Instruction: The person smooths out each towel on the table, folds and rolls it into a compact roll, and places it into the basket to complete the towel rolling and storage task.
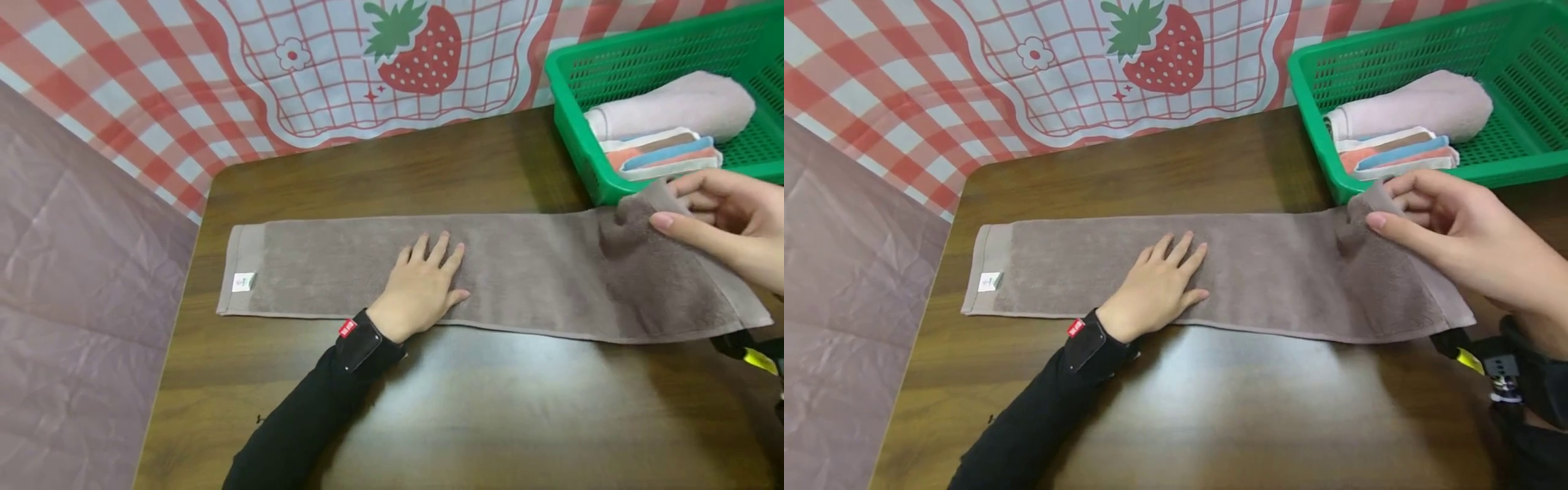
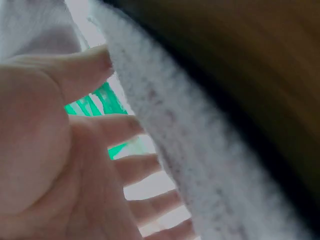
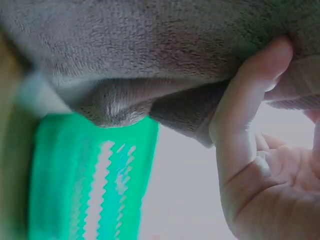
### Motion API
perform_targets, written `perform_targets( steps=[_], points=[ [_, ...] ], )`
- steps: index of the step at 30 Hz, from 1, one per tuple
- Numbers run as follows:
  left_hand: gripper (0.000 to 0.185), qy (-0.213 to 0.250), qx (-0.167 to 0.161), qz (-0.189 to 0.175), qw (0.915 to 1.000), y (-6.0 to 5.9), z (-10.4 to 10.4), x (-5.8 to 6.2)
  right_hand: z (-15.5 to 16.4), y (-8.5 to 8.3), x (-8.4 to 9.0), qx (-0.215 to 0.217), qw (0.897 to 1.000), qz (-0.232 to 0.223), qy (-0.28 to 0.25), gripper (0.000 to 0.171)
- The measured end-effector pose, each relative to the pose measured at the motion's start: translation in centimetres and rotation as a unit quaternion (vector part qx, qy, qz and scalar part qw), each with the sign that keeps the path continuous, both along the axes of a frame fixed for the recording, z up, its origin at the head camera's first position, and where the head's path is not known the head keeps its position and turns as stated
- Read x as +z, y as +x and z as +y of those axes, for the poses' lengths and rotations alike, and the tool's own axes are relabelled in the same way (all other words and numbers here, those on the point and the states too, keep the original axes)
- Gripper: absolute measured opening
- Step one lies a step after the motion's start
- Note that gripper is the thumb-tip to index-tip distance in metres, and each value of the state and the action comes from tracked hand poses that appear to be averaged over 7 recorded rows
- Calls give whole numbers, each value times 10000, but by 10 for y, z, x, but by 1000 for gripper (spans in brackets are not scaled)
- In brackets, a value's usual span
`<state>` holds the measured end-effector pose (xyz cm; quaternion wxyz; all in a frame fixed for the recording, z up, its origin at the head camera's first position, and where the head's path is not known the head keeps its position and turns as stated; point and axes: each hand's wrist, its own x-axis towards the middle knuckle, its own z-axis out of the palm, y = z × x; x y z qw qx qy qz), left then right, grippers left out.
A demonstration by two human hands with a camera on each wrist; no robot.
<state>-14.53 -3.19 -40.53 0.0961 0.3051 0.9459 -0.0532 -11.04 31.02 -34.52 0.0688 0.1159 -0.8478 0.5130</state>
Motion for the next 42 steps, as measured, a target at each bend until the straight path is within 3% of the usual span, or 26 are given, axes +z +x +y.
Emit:
perform_targets(
  steps=[3,6,8,10,12,13,14,15,16,17,18,19,20,21,22,25,27,28,30,33,34,36,38,42],
  points=[
    [71,-158,79,98,9998,2,15,3,-13,1,14,309,9970,47,-705,23],
    [71,-287,175,171,9993,4,29,5,-32,0,29,269,9978,24,-611,22],
    [69,-194,187,213,9994,4,37,7,-48,-2,37,214,9995,-16,-230,21],
    [63,333,232,106,9991,3,42,12,-66,-5,43,186,9996,-51,216,20],
    [55,1469,419,-238,9880,0,42,22,-83,-9,45,378,9988,-122,294,19],
    [52,2191,565,-537,9726,-3,39,27,-91,-11,44,473,9983,-151,296,19],
    [51,3062,695,-1029,9438,-6,35,32,-99,-14,43,569,9979,-163,257,19],
    [52,3922,789,-1559,9031,-9,30,38,-107,-17,41,663,9973,-166,285,19],
    [53,4676,861,-2071,8550,-11,25,43,-115,-20,40,734,9966,-159,336,19],
    [54,5267,929,-2570,8049,-12,19,49,-123,-23,38,848,9958,-104,327,19],
    [56,5680,970,-2990,7606,-13,14,53,-130,-26,36,950,9949,-50,332,19],
    [56,5954,1001,-3334,7241,-13,9,57,-137,-29,34,1068,9938,32,316,18],
    [56,6093,994,-3552,7019,-13,5,60,-143,-32,31,1176,9924,140,328,18],
    [55,6108,977,-3572,6998,-12,1,62,-149,-34,29,1297,9907,229,356,18],
    [53,6117,847,-3508,7040,-13,-2,63,-154,-36,27,1447,9883,324,367,19],
    [42,6145,216,-3142,7233,-18,-7,64,-164,-43,21,2034,9769,556,342,29],
    [39,6108,42,-2921,7359,-23,-11,63,-166,-46,19,2338,9698,630,292,40],
    [38,6058,46,-2842,7431,-24,-14,63,-165,-48,18,2467,9671,595,183,44],
    [40,5779,420,-2733,7679,-25,-21,63,-161,-50,18,2538,9660,487,-48,51],
    [43,5263,1006,-2605,8031,-26,-30,64,-153,-55,17,2156,9751,491,-169,53],
    [42,5177,1035,-2613,8081,-27,-31,65,-149,-57,16,1934,9798,505,-97,53],
    [39,5087,1088,-2652,8118,-28,-35,66,-143,-63,11,1459,9879,475,244,50],
    [39,5116,1120,-2736,8067,-27,-39,68,-137,-70,3,1128,9912,169,675,49],
    [40,5220,1166,-2806,7970,-25,-50,71,-127,-85,-16,1041,9835,-673,1316,46]
  ],
)
